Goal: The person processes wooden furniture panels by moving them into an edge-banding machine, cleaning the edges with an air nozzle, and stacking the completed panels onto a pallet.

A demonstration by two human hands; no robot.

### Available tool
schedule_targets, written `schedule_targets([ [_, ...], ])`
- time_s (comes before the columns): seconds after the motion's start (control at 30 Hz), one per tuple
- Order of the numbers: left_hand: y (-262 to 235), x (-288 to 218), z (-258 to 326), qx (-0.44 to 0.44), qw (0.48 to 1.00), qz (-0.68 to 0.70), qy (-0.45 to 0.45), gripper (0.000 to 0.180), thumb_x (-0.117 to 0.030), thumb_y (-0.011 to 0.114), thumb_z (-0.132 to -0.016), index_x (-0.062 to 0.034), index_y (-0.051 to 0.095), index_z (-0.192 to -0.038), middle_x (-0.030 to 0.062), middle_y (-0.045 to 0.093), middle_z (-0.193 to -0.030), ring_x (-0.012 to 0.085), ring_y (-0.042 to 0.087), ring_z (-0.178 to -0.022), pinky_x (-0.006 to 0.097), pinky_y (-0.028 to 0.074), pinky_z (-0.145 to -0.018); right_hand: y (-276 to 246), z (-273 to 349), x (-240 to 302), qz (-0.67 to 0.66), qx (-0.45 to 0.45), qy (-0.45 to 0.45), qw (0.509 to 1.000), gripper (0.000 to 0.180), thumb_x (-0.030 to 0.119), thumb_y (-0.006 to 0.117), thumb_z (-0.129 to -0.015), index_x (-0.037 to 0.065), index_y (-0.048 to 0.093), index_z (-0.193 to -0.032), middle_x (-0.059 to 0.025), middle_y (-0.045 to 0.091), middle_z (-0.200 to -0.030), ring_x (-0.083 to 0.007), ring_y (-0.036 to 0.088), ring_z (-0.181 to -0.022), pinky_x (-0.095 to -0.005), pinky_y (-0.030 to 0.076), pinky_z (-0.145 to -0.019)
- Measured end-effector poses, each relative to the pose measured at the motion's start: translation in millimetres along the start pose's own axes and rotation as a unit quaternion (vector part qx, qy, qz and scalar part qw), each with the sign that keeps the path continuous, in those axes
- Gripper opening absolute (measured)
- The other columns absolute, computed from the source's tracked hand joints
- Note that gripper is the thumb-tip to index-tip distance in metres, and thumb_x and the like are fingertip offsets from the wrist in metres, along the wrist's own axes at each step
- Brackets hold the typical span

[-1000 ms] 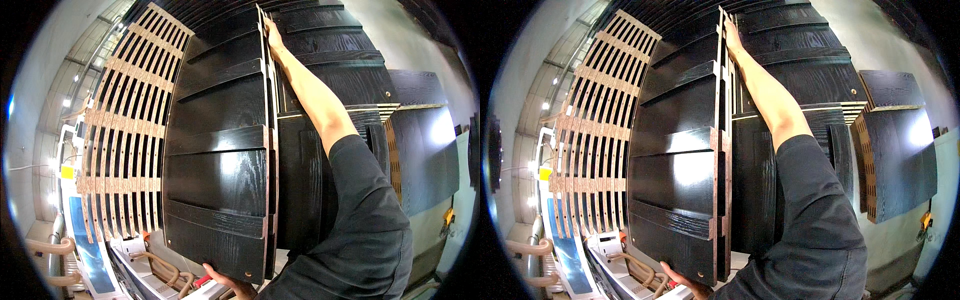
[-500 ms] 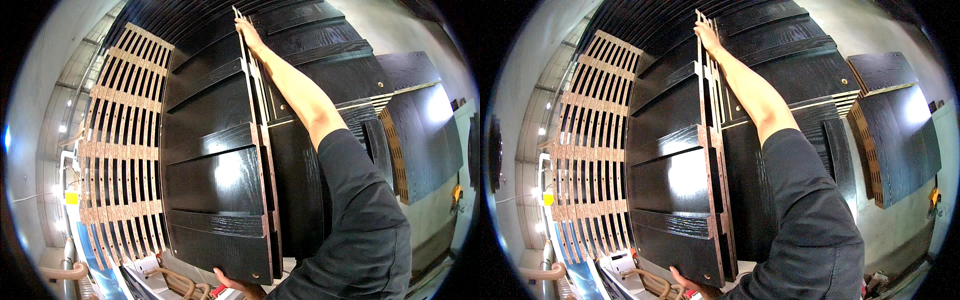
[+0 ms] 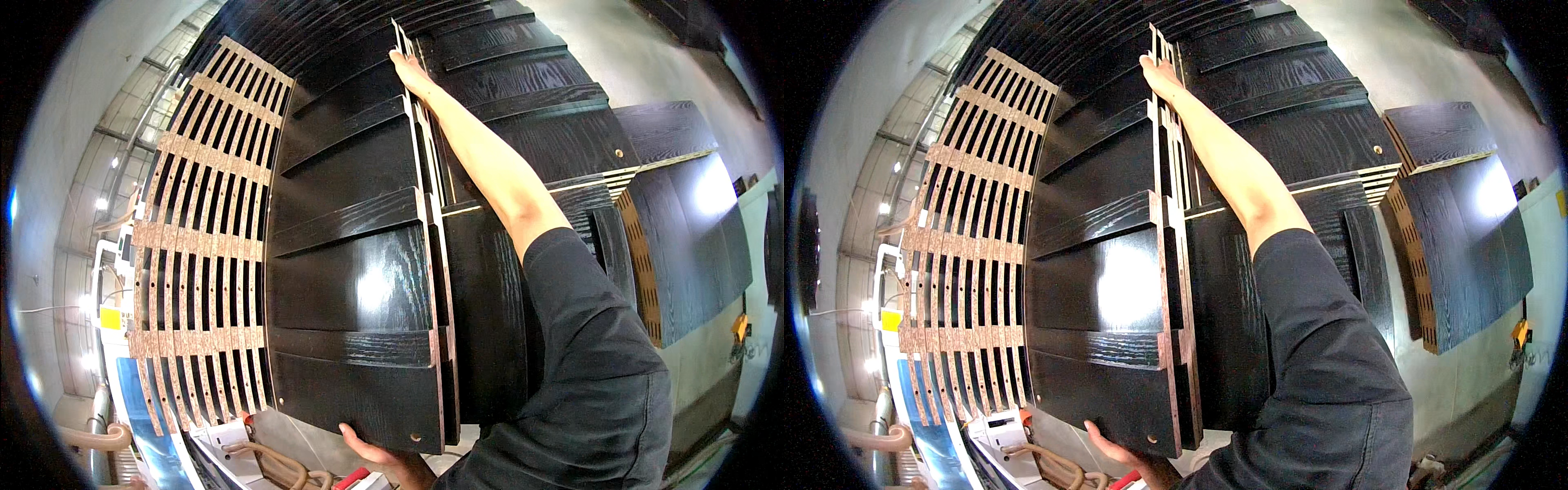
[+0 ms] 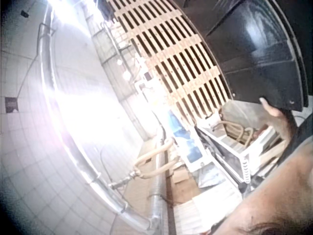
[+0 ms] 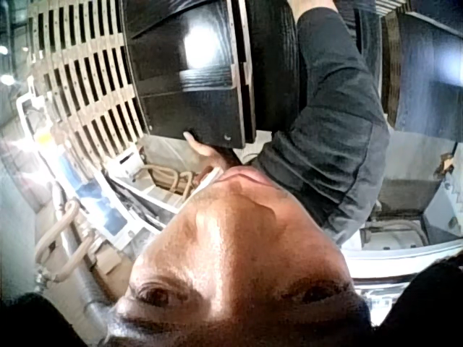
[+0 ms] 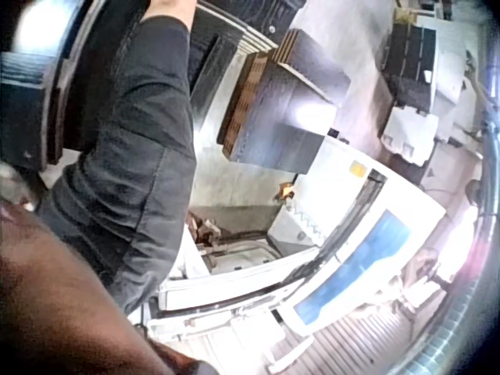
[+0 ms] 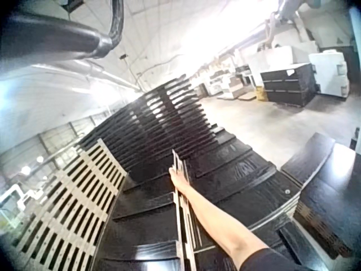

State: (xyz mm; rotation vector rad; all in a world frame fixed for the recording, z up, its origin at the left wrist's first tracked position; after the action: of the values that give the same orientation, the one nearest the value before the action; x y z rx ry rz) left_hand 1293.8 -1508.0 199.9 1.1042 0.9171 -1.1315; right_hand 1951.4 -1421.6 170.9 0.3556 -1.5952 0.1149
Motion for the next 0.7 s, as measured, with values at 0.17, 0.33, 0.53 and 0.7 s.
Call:
schedule_targets([
  [0.17, 10.3, 8.7, 10.0, -0.014, 0.984, -0.063, 0.164, 0.066, -0.047, 0.058, -0.098, 0.0016, 0.050, -0.141, 0.0247, 0.049, -0.142, 0.0350, 0.051, -0.127, 0.051, 0.045, -0.108, 10.7, 1.4, -5.3, -0.018, 0.025, -0.006, 1.000, 0.096, 0.062, 0.048, -0.097, -0.006, 0.019, -0.157, -0.0275, 0.027, -0.162, -0.0370, 0.028, -0.151, -0.0428, 0.026, -0.122],
  [0.33, -17.6, 54.8, -21.7, -0.092, 0.853, -0.258, 0.445, 0.072, -0.047, 0.060, -0.098, 0.0016, 0.041, -0.147, 0.0260, 0.044, -0.147, 0.0395, 0.048, -0.133, 0.054, 0.041, -0.114, 11.0, -0.4, -9.3, -0.003, 0.011, 0.005, 1.000, 0.090, 0.060, 0.046, -0.099, -0.006, 0.022, -0.157, -0.0257, 0.030, -0.161, -0.0346, 0.029, -0.151, -0.0410, 0.025, -0.122],
  [0.53, -62.5, 61.6, -47.5, -0.054, 0.696, -0.417, 0.582, 0.094, -0.065, 0.051, -0.097, 0.0057, 0.023, -0.153, 0.0310, 0.035, -0.152, 0.0437, 0.043, -0.139, 0.057, 0.037, -0.116, 5.5, 16.6, 7.5, 0.037, 0.011, 0.035, 0.999, 0.093, 0.062, 0.043, -0.100, -0.006, 0.019, -0.158, -0.0270, 0.028, -0.162, -0.0347, 0.027, -0.152, -0.0386, 0.024, -0.122],
  [0.7, -48.5, 56.4, -50.9, -0.018, 0.699, -0.389, 0.600, 0.098, -0.067, 0.048, -0.098, 0.0084, 0.020, -0.153, 0.0329, 0.031, -0.154, 0.0445, 0.042, -0.140, 0.059, 0.035, -0.118, -12.8, -10.7, -2.2, -0.030, 0.030, 0.007, 0.999, 0.092, 0.067, 0.043, -0.097, -0.012, 0.044, -0.145, -0.0297, 0.051, -0.146, -0.0376, 0.048, -0.140, -0.0413, 0.037, -0.114],
])
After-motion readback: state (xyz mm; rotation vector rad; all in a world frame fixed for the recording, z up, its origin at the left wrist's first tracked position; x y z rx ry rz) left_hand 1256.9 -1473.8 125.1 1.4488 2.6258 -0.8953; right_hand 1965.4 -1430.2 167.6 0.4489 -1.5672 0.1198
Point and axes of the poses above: each hand's wrist, its own z-axis away from the middle knuckle, its own y-axis out of the palm, x = y × z, the point moved 1 cm from there along -z, towards the middle knuckle
